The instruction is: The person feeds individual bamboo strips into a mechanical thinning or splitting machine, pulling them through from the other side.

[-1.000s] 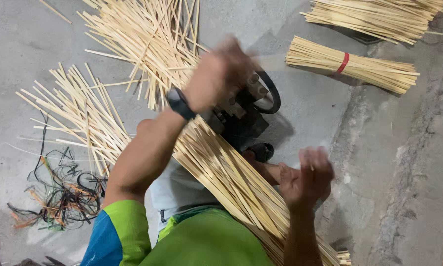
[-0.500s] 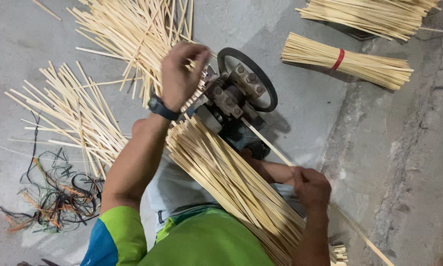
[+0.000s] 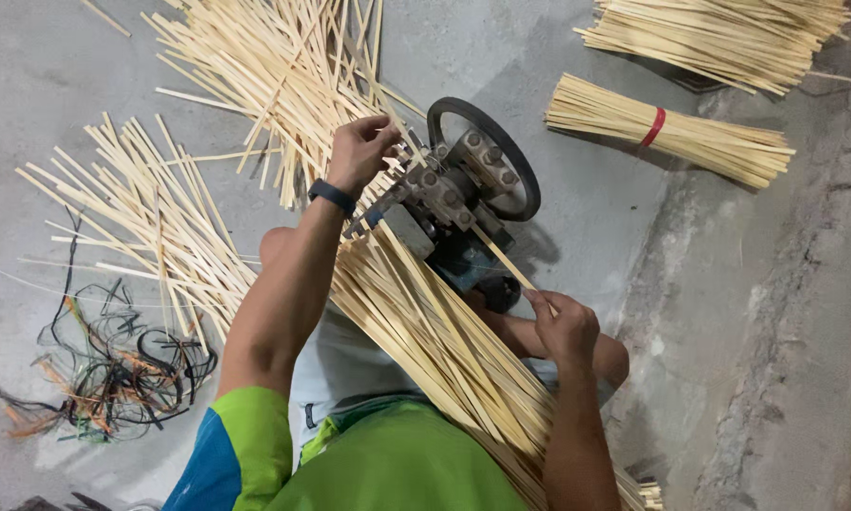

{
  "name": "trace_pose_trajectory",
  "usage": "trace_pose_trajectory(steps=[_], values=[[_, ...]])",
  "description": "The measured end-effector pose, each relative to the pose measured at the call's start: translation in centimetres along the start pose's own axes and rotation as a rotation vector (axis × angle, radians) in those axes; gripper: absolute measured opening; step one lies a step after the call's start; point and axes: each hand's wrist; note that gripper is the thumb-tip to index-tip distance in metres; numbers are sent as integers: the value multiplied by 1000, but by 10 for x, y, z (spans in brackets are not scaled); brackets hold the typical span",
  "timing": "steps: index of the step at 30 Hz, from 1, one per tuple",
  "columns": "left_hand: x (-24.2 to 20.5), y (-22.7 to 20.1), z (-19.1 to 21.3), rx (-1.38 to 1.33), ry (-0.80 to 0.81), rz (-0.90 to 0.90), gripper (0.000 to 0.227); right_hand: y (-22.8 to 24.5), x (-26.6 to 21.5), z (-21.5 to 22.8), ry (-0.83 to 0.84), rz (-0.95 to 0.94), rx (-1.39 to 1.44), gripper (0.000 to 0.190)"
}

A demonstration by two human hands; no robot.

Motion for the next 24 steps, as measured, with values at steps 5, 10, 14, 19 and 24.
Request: trace_pose_trajectory(steps=[5, 10, 14, 19, 24], values=[[10, 4, -10, -210, 59, -62, 31, -13, -2, -8, 32, -105, -3, 36], [7, -25, -5, -722, -28, -14, 30, -46, -21, -28, 372, -7, 369, 37], [14, -40, 17, -956, -99, -24, 26, -48, -41, -42, 664, -84, 211, 37], [9, -30, 81, -557, -342, -213, 21, -31, -50, -33, 611, -292, 29, 36], [-60, 37, 205, -160, -420, -284, 19, -25, -55, -23, 470, -28, 269, 29]])
Point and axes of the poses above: each hand's wrist, its own x-axis towards the middle knuckle, its own z-axis out of the back of the hand, y = z × x, and after that the axes turned 14 degrees about -z, right-handed
